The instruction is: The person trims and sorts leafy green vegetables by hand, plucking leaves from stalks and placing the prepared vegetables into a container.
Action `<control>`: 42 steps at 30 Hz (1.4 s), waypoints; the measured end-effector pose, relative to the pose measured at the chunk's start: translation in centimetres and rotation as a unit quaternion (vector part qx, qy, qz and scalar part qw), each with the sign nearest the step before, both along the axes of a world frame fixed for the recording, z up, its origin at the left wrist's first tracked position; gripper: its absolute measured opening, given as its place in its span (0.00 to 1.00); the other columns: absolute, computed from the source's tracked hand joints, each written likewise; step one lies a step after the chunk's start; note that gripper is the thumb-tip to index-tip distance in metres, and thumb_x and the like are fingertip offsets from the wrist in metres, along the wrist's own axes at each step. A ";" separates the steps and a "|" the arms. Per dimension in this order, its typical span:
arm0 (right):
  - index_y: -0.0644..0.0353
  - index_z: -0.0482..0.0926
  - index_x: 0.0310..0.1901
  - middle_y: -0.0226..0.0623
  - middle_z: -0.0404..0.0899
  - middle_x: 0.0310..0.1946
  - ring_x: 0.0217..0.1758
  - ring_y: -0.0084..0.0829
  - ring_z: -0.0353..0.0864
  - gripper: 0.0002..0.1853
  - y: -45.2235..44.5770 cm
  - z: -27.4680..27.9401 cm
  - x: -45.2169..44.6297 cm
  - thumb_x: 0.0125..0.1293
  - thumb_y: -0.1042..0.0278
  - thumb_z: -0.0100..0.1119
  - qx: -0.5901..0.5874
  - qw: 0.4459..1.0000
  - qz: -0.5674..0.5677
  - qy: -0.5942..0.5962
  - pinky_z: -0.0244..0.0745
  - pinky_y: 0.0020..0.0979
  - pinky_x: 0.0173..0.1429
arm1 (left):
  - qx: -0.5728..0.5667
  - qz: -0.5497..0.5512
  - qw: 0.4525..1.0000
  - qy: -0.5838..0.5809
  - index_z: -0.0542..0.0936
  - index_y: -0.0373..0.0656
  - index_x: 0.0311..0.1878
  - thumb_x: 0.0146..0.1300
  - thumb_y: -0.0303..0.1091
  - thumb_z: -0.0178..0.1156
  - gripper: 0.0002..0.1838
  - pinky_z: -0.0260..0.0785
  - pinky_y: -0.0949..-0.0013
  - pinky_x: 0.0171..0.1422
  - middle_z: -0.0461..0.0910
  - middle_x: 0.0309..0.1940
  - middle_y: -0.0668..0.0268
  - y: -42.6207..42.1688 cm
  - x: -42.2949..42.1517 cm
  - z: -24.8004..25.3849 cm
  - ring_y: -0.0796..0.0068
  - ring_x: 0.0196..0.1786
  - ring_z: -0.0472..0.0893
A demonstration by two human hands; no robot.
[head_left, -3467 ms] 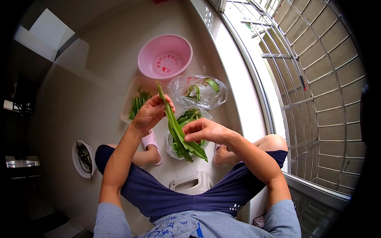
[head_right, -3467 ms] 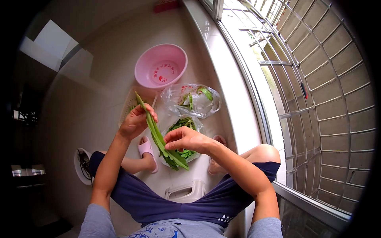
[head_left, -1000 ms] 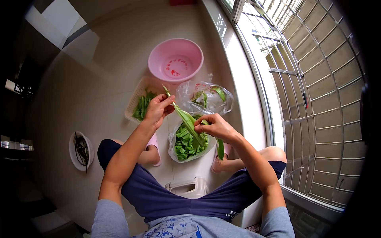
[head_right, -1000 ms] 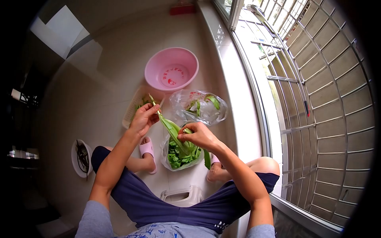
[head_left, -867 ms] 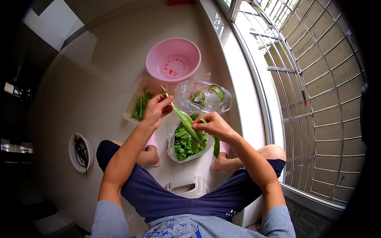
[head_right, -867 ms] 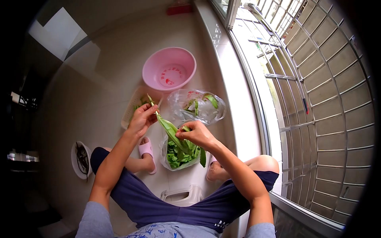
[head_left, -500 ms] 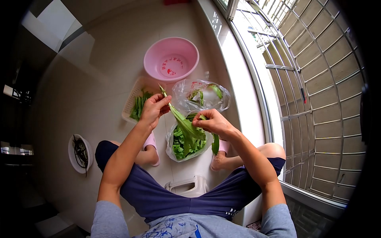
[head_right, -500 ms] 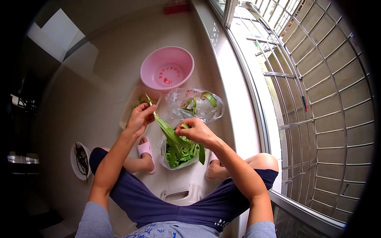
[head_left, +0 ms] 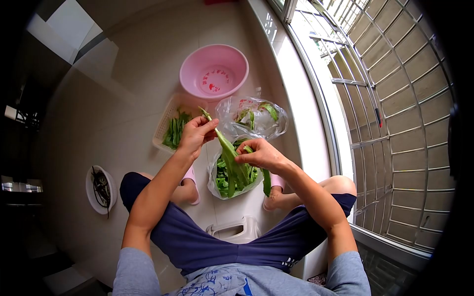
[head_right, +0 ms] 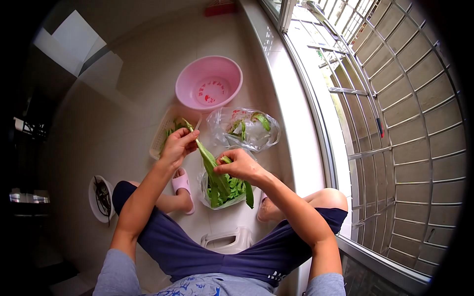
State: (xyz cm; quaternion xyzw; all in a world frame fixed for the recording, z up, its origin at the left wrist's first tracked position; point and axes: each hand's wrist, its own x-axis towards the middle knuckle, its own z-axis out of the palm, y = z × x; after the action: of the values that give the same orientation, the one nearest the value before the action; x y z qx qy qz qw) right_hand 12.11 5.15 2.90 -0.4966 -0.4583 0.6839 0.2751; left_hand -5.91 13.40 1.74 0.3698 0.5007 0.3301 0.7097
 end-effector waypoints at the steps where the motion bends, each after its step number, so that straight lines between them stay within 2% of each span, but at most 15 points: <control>1: 0.62 0.74 0.28 0.22 0.67 0.17 0.17 0.12 0.60 0.08 0.0 0.2 0.1 0.49 0.68 0.58 -0.017 1.000 -0.003 -0.007 0.54 0.16 0.20 | 0.010 0.002 1.000 -0.001 0.71 0.44 0.26 0.49 0.32 0.60 0.07 0.65 0.80 0.30 0.72 0.20 0.72 0.0 0.0 -0.1 0.83 0.22 0.72; 6: 0.61 0.75 0.27 0.22 0.67 0.16 0.16 0.11 0.60 0.05 0.2 -0.3 0.4 0.48 0.71 0.56 -0.033 0.998 -0.023 -0.044 0.52 0.15 0.19 | 0.054 0.006 0.998 0.019 0.71 0.41 0.27 0.49 0.31 0.59 0.07 0.65 0.79 0.30 0.73 0.20 0.70 -0.4 0.3 0.4 0.82 0.22 0.72; 9: 0.62 0.75 0.27 0.24 0.68 0.15 0.16 0.14 0.62 0.06 0.3 -1.2 0.6 0.46 0.71 0.55 -0.063 0.994 -0.078 -0.048 0.56 0.17 0.20 | 0.094 0.023 0.995 0.015 0.71 0.39 0.27 0.50 0.30 0.59 0.07 0.65 0.79 0.31 0.73 0.21 0.69 -0.7 0.5 0.4 0.81 0.22 0.72; 12: 0.58 0.70 0.26 0.24 0.67 0.14 0.13 0.12 0.61 0.03 0.8 -2.4 1.4 0.48 0.74 0.54 -0.161 0.959 -0.206 0.111 0.52 0.13 0.16 | 0.123 0.037 0.991 0.019 0.71 0.39 0.28 0.51 0.29 0.57 0.06 0.67 0.79 0.32 0.72 0.22 0.68 -1.1 0.7 0.6 0.80 0.24 0.73; 17: 0.58 0.72 0.24 0.23 0.65 0.13 0.13 0.13 0.60 0.02 1.0 -2.5 1.7 0.47 0.73 0.54 -0.151 0.962 -0.217 0.071 0.51 0.15 0.16 | 0.137 0.050 0.989 0.022 0.70 0.41 0.28 0.52 0.28 0.56 0.05 0.68 0.79 0.33 0.72 0.23 0.70 -0.9 0.5 0.5 0.81 0.25 0.72; 19: 0.58 0.73 0.23 0.23 0.64 0.12 0.14 0.13 0.59 0.02 0.9 -1.9 2.0 0.46 0.72 0.54 -0.143 0.966 -0.209 0.053 0.49 0.16 0.16 | 0.138 0.129 0.982 -0.012 0.70 0.42 0.28 0.53 0.28 0.56 0.05 0.67 0.78 0.33 0.71 0.24 0.71 0.2 -0.4 0.2 0.82 0.26 0.72; 22: 0.63 0.77 0.26 0.24 0.69 0.16 0.17 0.14 0.62 0.07 1.2 -0.2 2.6 0.45 0.69 0.58 -0.004 0.982 -0.176 -0.066 0.54 0.16 0.19 | 0.093 0.124 0.988 -0.027 0.69 0.45 0.30 0.53 0.32 0.56 0.06 0.66 0.78 0.33 0.71 0.24 0.72 1.6 -2.2 0.7 0.81 0.27 0.72; 25: 0.67 0.77 0.27 0.31 0.73 0.18 0.22 0.19 0.69 0.09 2.0 -0.6 3.6 0.46 0.71 0.58 0.157 0.945 -0.259 -0.123 0.63 0.21 0.27 | 0.060 0.135 0.988 -0.042 0.69 0.45 0.30 0.53 0.33 0.56 0.06 0.66 0.77 0.33 0.71 0.24 0.72 2.0 -3.5 1.0 0.81 0.27 0.72; 26: 0.67 0.77 0.28 0.35 0.73 0.18 0.22 0.20 0.70 0.08 2.1 -0.3 4.2 0.45 0.72 0.58 0.204 0.919 -0.261 -0.212 0.66 0.23 0.29 | 0.035 0.145 0.987 -0.057 0.69 0.46 0.30 0.54 0.33 0.55 0.05 0.66 0.77 0.32 0.72 0.24 0.72 2.1 -3.8 1.0 0.81 0.27 0.71; 30: 0.64 0.77 0.28 0.38 0.76 0.24 0.27 0.27 0.74 0.07 2.8 -0.6 4.9 0.45 0.74 0.57 0.253 0.897 -0.285 -0.225 0.68 0.25 0.33 | -0.009 0.137 0.988 -0.072 0.70 0.45 0.30 0.55 0.33 0.53 0.04 0.66 0.76 0.32 0.72 0.24 0.71 1.9 -5.2 1.4 0.80 0.27 0.72; 35: 0.59 0.76 0.34 0.39 0.75 0.33 0.33 0.39 0.74 0.12 3.7 -1.6 5.4 0.44 0.77 0.55 0.360 0.809 -0.255 -0.388 0.69 0.31 0.39 | -0.032 0.099 0.988 -0.112 0.71 0.45 0.32 0.56 0.32 0.51 0.03 0.68 0.74 0.34 0.74 0.26 0.70 1.9 -6.2 0.9 0.80 0.30 0.73; 39: 0.58 0.77 0.36 0.39 0.76 0.33 0.32 0.35 0.76 0.12 3.5 -2.3 5.4 0.45 0.76 0.58 0.379 0.792 -0.226 -0.421 0.71 0.28 0.36 | -0.039 0.090 0.986 -0.135 0.71 0.45 0.32 0.56 0.32 0.51 0.03 0.68 0.73 0.36 0.74 0.26 0.70 2.2 -6.6 0.7 0.79 0.30 0.74; 40: 0.59 0.78 0.35 0.36 0.76 0.31 0.33 0.29 0.76 0.09 3.3 -2.1 5.4 0.50 0.71 0.56 0.341 0.845 -0.192 -0.365 0.71 0.26 0.35 | -0.041 0.087 0.985 -0.141 0.71 0.45 0.32 0.57 0.33 0.51 0.03 0.68 0.72 0.37 0.74 0.26 0.70 2.3 -6.7 0.6 0.79 0.31 0.74; 41: 0.59 0.78 0.35 0.36 0.76 0.31 0.33 0.29 0.76 0.09 3.2 -1.8 5.4 0.50 0.71 0.56 0.341 0.845 -0.191 -0.365 0.71 0.26 0.35 | -0.042 0.084 0.984 -0.148 0.71 0.45 0.32 0.57 0.33 0.51 0.03 0.68 0.72 0.37 0.74 0.26 0.69 2.3 -6.8 0.5 0.78 0.31 0.74; 42: 0.60 0.78 0.34 0.34 0.76 0.27 0.32 0.26 0.75 0.09 3.1 -1.3 5.3 0.52 0.68 0.56 0.259 0.909 -0.162 -0.283 0.70 0.24 0.33 | -0.042 0.085 0.984 -0.149 0.71 0.45 0.32 0.57 0.33 0.51 0.03 0.68 0.72 0.37 0.74 0.26 0.69 2.3 -6.8 0.5 0.78 0.31 0.74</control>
State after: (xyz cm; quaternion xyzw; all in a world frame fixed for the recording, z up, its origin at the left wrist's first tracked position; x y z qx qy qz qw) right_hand 17.39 8.29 1.57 -0.6479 -0.5910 0.3179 0.3605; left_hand -12.69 15.73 2.27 0.2426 0.4326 0.4190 0.7606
